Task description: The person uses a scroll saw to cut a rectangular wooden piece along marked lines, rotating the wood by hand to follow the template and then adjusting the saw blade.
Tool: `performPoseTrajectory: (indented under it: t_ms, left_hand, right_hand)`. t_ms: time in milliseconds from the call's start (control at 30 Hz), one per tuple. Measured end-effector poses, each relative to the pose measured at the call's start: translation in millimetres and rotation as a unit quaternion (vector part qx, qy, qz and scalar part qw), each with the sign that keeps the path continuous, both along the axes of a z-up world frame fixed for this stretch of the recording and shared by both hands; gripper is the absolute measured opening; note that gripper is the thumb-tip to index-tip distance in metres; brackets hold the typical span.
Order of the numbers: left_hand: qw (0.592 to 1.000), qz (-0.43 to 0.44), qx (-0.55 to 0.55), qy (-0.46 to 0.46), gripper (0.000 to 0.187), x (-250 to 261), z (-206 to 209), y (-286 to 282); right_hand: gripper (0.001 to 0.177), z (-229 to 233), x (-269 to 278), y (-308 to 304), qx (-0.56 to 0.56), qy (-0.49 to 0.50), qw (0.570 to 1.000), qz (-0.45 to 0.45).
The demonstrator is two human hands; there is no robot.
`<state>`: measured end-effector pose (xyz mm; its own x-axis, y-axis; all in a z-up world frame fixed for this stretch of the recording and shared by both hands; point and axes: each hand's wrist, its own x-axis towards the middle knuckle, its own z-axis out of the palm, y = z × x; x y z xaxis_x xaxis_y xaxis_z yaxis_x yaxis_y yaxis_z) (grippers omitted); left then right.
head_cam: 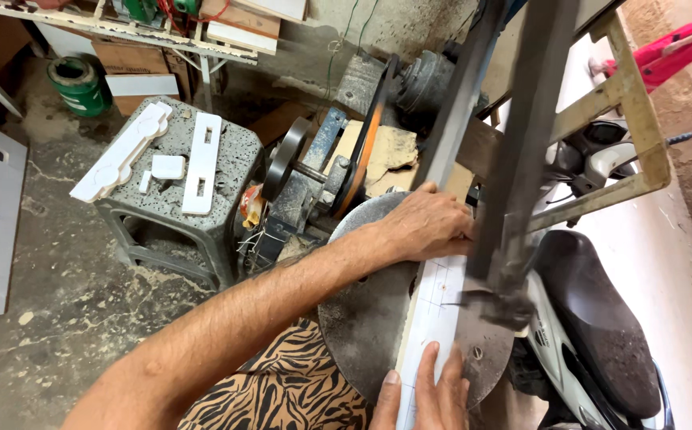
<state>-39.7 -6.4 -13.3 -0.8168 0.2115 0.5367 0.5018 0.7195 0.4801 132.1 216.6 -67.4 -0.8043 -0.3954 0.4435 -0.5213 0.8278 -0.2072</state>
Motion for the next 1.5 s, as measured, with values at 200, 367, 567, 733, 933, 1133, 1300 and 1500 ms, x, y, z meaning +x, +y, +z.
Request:
performPoseTrajectory:
  t_ms: [200,367,567,733,933,1133,1300,1500]
  left_hand:
    - [1.000,0.004,-0.026,-0.003,0.022,1,6,-2]
    - [1.000,0.013,-0.018,0.017,0.022,9,6,-2]
    - [1.000,0.011,0.009,0.027,0.025,10,1,1]
    - [1.000,0.017,-0.007,-0.001,0.022,13,2,1]
    - [0.999,0.024,-0.003,0.021,0.018,15,0,-3]
    - [0.998,0.019,0.017,0.049,0.022,17,-1,-9]
    - [0.998,0.011,0.014,0.056,0.020,21,-1,-12]
    - [0.999,-0.009,0.011,0.048,0.014,29,3,-16]
  right_hand:
    - [0.064,2,0,-1,-0.016,-0.012,1.000,-0.001]
    - [0.066,-3,-2,6,-0.044,0.018,0.998,0.030]
    - [0.067,14,-3,5,-0.066,0.015,0.995,0.074]
    - [0.075,52,5,-27,0.016,-0.115,0.987,-0.112]
    - [0.070,75,1,-60,0.071,-0.115,0.978,-0.158]
    - [0.061,72,-2,-55,0.062,-0.086,0.986,-0.132]
    - [0.060,68,-7,-44,0.068,-0.084,0.989,-0.105]
    - [0.060,68,-13,-31,0.080,-0.092,0.989,-0.078]
